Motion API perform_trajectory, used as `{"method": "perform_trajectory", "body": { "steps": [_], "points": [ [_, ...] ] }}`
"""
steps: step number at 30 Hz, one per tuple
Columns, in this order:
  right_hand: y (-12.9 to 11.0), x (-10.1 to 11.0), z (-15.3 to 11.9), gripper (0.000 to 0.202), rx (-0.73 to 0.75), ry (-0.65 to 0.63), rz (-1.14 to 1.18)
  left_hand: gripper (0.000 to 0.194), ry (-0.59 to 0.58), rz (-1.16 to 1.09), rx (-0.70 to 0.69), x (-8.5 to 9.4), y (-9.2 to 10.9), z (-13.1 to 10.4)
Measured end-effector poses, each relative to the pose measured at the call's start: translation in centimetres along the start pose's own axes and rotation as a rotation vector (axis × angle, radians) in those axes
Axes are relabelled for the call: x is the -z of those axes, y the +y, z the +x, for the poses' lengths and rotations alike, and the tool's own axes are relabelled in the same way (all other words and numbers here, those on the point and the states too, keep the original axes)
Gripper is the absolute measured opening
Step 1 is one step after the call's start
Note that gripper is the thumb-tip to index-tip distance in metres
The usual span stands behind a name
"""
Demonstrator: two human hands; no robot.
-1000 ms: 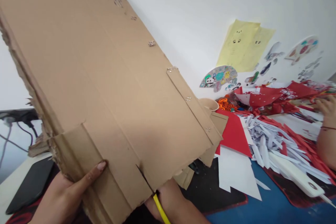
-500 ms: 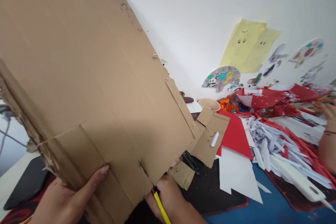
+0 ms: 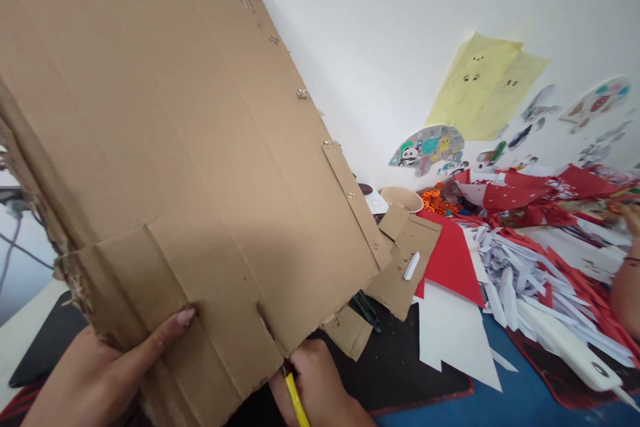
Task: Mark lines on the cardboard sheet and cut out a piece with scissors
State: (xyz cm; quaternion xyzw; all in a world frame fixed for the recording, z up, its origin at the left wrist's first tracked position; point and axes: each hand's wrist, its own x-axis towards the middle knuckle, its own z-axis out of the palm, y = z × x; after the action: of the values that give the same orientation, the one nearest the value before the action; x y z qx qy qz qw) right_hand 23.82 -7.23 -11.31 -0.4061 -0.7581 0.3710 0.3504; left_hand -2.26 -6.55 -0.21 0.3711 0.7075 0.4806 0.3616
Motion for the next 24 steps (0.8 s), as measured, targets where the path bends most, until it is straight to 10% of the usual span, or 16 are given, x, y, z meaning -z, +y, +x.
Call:
{"method": "perform_trajectory", "body": {
  "steps": [7,16,24],
  "points": [
    [-1.4,0.4,0.3,0.021,0.092,0.053,0.227,0.073,0.03,-0.042,0.016,-0.5,1.2,-1.4],
    [-1.3,0.8,-0.1,0.019,0.116,0.075,0.258,0.07,-0.06,0.007,0.006,0.4,-3.8,-0.2],
    [-2.4,0.8,0.4,0.015,0.175,0.147,0.336,0.071,-0.001,0.039,-0.043,-0.9,-3.6,-1.8]
  ]
}}
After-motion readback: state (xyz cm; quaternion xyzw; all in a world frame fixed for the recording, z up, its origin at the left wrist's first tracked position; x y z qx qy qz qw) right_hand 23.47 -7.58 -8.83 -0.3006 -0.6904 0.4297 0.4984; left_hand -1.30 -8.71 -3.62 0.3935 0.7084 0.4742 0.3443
